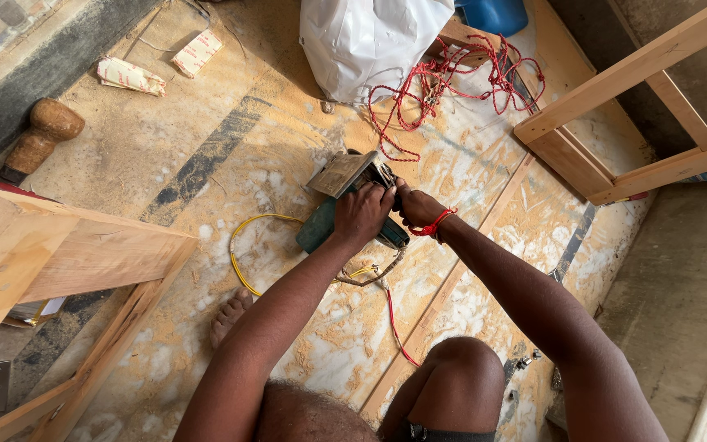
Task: The person uses a circular saw to cut wood pieces and a wooden frame on a tiled floor. The person guides the saw through the wood, adjusting their position and the placement of the wood between cuts.
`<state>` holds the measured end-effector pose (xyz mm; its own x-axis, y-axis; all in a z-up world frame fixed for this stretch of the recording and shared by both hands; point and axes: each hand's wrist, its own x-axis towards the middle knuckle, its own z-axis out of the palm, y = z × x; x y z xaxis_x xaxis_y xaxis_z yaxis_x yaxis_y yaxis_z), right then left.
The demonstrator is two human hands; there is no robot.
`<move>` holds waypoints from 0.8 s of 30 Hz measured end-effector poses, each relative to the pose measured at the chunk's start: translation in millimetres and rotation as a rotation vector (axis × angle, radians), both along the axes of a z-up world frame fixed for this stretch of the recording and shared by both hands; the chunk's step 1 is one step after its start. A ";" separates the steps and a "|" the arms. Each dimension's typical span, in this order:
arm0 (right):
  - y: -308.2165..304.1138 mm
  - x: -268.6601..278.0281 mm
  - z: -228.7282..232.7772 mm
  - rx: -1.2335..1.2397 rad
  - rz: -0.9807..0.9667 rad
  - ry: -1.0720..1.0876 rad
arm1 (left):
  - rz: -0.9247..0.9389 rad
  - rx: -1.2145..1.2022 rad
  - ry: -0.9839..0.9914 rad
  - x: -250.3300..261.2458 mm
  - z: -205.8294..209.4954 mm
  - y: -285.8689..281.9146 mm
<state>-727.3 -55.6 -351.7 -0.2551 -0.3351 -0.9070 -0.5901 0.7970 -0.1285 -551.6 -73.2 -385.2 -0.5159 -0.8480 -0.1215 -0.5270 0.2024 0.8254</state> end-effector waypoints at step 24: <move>38.0 -3.2 8.8 -0.282 -0.382 -0.217 | -0.007 0.082 -0.053 -5.4 -4.6 -1.7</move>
<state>-730.5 -17.6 -342.9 -0.2230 -0.4941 -0.8403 -0.2001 0.8668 -0.4567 -557.0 -74.8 -389.8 -0.5131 -0.8302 -0.2179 -0.5692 0.1391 0.8104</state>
